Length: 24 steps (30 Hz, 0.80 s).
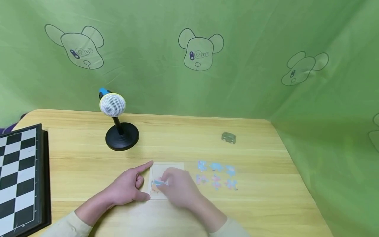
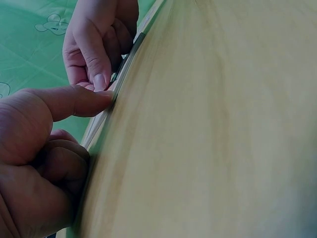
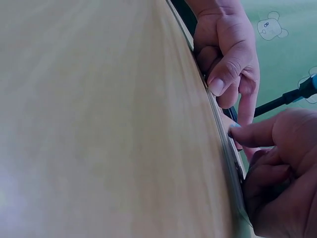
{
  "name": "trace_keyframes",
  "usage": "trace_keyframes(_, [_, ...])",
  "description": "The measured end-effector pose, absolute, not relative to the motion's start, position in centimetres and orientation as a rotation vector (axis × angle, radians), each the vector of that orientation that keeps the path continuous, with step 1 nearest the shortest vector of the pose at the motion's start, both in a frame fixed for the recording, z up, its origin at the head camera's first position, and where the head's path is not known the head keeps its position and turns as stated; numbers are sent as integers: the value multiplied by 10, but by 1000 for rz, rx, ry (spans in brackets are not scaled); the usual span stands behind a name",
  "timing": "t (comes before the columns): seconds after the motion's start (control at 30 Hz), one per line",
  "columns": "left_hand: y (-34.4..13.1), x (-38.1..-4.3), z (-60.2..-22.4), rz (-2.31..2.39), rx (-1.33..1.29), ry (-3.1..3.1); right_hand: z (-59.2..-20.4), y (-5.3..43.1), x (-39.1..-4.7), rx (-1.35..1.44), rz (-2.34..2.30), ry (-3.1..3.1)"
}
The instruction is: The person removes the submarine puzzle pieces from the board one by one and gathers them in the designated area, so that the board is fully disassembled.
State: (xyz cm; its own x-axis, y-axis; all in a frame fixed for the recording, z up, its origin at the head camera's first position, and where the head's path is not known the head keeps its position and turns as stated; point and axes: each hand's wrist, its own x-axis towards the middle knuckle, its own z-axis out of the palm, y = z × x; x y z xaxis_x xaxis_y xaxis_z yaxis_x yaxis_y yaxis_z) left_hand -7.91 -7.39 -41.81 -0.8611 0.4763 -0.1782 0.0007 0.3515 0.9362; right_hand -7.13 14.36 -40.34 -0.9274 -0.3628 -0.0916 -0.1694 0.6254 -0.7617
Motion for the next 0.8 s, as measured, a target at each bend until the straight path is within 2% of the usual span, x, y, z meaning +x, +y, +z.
trace_keyframes(0.5, [-74,-80,-418,1521,421,2196,-406,144,-72,-438,-1122,2641])
trace_keyframes(0.8, [-74,-79,-417,1534,416,2178,-392,159,-60,-432,-1223,2638])
